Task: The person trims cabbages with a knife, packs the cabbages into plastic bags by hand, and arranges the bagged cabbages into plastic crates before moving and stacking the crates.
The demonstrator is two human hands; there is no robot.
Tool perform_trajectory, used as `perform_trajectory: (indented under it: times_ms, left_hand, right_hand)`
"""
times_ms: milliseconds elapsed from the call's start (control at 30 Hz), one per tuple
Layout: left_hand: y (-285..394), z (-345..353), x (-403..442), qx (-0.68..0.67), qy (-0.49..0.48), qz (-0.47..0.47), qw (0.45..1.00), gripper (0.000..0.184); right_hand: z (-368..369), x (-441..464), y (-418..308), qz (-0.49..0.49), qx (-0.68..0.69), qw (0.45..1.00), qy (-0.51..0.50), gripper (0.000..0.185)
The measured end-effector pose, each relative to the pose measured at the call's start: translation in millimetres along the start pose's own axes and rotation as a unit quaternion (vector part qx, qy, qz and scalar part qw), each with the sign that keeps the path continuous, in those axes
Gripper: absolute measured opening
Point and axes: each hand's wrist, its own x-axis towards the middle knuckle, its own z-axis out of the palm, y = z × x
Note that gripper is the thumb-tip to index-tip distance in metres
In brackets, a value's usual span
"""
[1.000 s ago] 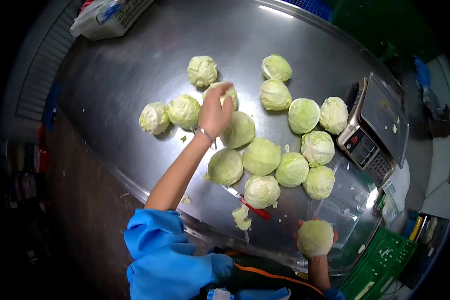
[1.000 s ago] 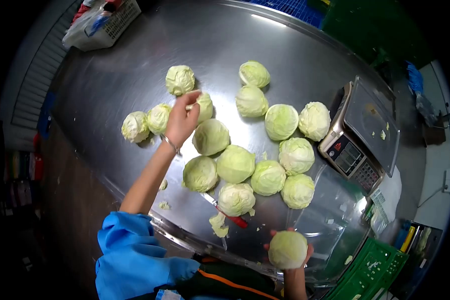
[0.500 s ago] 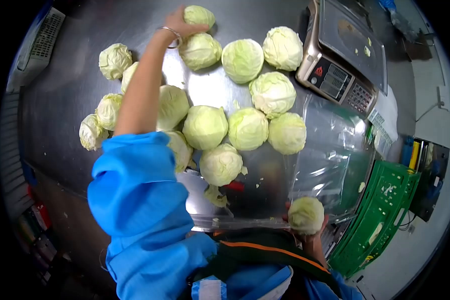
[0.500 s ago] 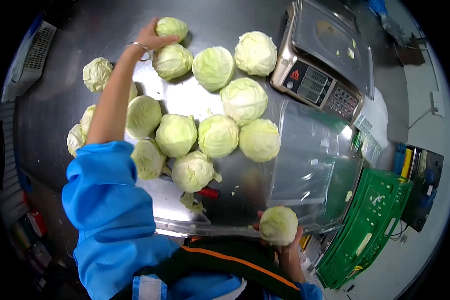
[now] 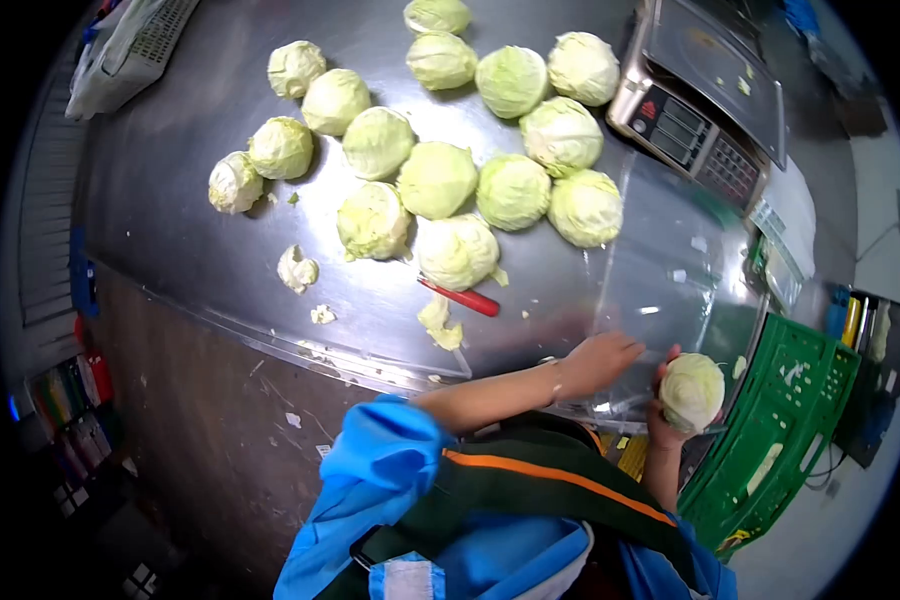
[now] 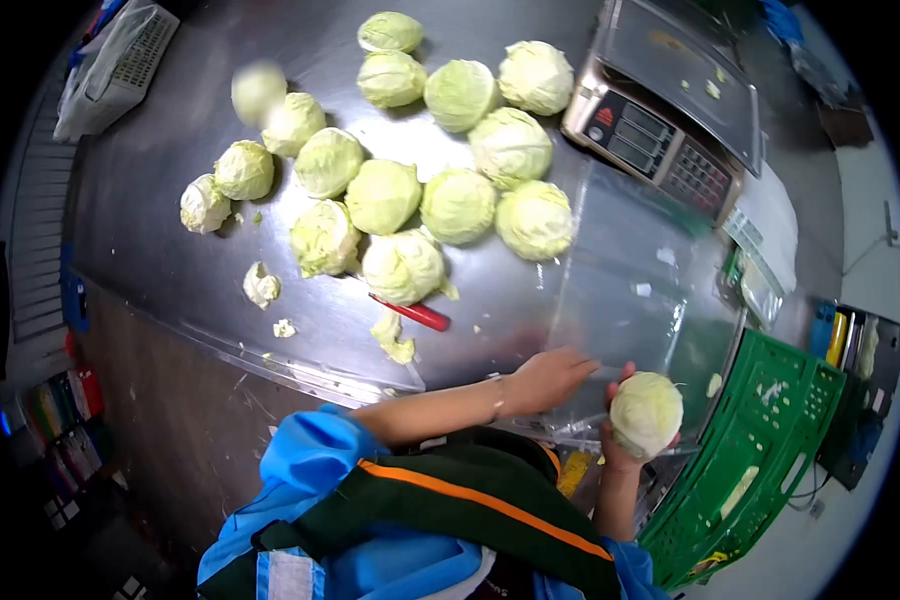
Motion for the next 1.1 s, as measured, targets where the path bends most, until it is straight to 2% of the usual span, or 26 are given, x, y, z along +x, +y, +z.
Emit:
perform_trajectory:
  times_ms: [67,167,233,300,367,433,467,567,600,667,700,767,800,867,900,967,1000,1033,1067,1100]
  left_hand:
    - [1,30,22,0.077,-0.037,0.045,0.995,0.020]
    - [-40,85,27,0.138,-0.058,0.068,0.986,0.015]
    - [-36,70,32,0.101,-0.079,0.049,0.990,0.014]
    - [-24,60,36,0.172,-0.204,-0.008,0.964,0.021]
    - [5,44,30,0.161,-0.138,0.050,0.976,0.032]
    - [20,60,15,0.189,-0.162,0.067,0.966,0.039]
    - [27,68,10,0.208,-0.170,0.071,0.961,0.043]
    - [36,82,9,0.287,-0.192,0.002,0.938,0.047]
    - [30,88,5,0.284,-0.175,0.011,0.943,0.045]
    - [17,95,4,0.277,-0.127,0.020,0.952,0.042]
    - [24,92,4,0.269,-0.118,0.003,0.956,0.035]
    - [19,97,3,0.262,-0.124,0.037,0.956,0.036]
    - [19,96,4,0.260,-0.124,0.053,0.956,0.036]
    - [23,86,5,0.199,-0.066,0.081,0.974,0.030]
    - [28,78,6,0.168,-0.033,0.094,0.981,0.027]
    - [44,55,2,0.117,-0.093,0.082,0.985,0.029]
    - [59,45,3,0.060,-0.130,-0.001,0.990,0.028]
    - [53,52,-3,0.044,-0.077,0.021,0.996,0.029]
    - [39,62,-8,0.128,-0.090,0.074,0.985,0.032]
    - [34,64,-5,0.132,-0.127,0.016,0.983,0.035]
  right_hand:
    - [7,-20,-22,-0.016,-0.027,0.999,0.008,0.079]
    - [2,-49,-44,-0.045,-0.093,0.995,0.016,0.081]
    - [0,-68,-50,-0.067,-0.114,0.991,0.024,0.081]
    - [-1,-88,-54,-0.111,-0.140,0.982,0.059,0.081]
    - [-16,-98,-63,-0.150,-0.144,0.976,0.065,0.082]
    - [-21,-108,-73,-0.156,-0.129,0.977,0.073,0.082]
    - [-25,-111,-79,-0.147,-0.130,0.979,0.063,0.081]
    - [-20,-102,-94,-0.101,-0.141,0.985,0.008,0.077]
    - [-14,-105,-95,-0.084,-0.147,0.986,-0.005,0.076]
    - [-12,-101,-102,-0.003,-0.131,0.991,-0.019,0.078]
    - [-15,-98,-103,0.036,-0.143,0.989,-0.022,0.079]
    - [-24,-94,-99,0.103,-0.169,0.979,-0.045,0.078]
    - [-34,-97,-99,0.133,-0.208,0.969,-0.003,0.079]
    - [-48,-94,-87,0.154,-0.202,0.962,0.099,0.081]
    - [-49,-92,-81,0.141,-0.190,0.966,0.102,0.068]
    - [-52,-92,-75,0.163,-0.135,0.961,0.181,0.059]
    - [-50,-89,-71,0.174,-0.113,0.956,0.209,0.055]
    - [-47,-87,-67,0.170,-0.190,0.942,0.219,0.050]
    - [-49,-85,-64,0.158,-0.270,0.924,0.218,0.046]
    - [-67,-79,-66,0.200,-0.075,0.949,0.233,0.045]
